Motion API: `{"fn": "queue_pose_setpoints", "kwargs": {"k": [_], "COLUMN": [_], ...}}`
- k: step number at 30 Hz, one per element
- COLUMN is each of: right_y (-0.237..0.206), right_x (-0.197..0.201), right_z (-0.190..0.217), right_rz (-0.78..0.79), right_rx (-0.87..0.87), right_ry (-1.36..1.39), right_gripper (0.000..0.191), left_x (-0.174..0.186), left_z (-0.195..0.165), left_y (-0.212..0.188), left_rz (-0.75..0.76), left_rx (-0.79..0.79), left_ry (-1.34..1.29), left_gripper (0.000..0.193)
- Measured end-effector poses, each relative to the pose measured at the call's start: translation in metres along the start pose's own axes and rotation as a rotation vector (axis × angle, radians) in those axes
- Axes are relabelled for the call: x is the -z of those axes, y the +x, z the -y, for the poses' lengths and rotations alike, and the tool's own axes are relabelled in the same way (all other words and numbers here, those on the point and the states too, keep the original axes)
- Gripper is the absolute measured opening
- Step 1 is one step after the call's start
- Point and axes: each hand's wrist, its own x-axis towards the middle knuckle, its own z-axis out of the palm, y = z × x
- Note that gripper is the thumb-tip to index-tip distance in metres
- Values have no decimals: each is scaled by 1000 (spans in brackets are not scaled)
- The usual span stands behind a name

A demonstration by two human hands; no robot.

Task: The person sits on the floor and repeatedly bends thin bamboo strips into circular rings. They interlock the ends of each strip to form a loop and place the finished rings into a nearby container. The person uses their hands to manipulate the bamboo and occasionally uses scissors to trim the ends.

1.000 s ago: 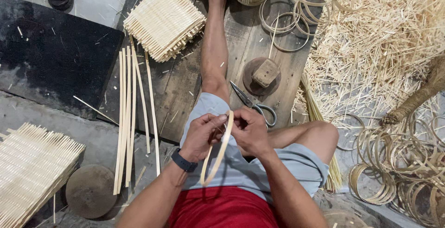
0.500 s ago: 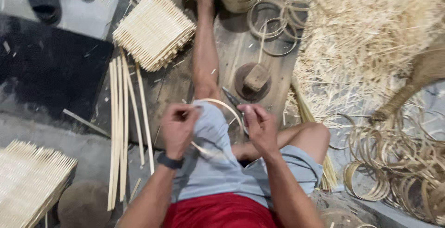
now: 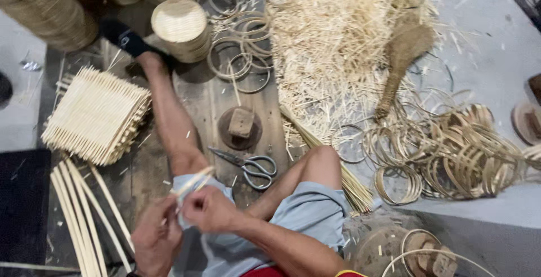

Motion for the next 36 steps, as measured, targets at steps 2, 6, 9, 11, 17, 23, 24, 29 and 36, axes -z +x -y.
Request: {"fn": "queue_pose_setpoints", "kwargs": {"k": [2, 6, 9, 11, 17, 23, 24, 29, 36], "right_y": [-9, -19, -30, -35, -40, -57, -60, -74, -41], "right_x": [2, 7, 4, 4, 21, 26, 38, 113, 75], "right_z": [0, 4, 16, 27, 37, 60, 72, 129, 95], "right_rz": [110, 193, 90, 26, 15, 5, -30, -215, -186], "right_rx": [41, -34, -26, 11, -246, -178, -121, 117, 669], "right_ry": [48, 249, 101, -6, 1353, 949, 964, 1067, -854], "right_gripper": [23, 39, 36, 33, 37, 35, 32, 19, 44], "left_x": [1, -6, -6, -6, -12, -22, -18, 1, -42], "left_z": [8, 21, 27, 27, 1, -18, -10, 37, 61], "left_y": [-2, -8, -12, -12, -7, 0, 5, -2, -37], "left_rz": [-53, -28, -4, -24, -36, -127, -44, 252, 190], "left_rx": [46, 29, 234, 308, -374, -419, -386, 215, 869], "left_ry": [3, -46, -220, -306, 16, -2, 37, 185, -878], "left_gripper": [19, 17, 22, 23, 19, 17, 23, 16, 22]}}
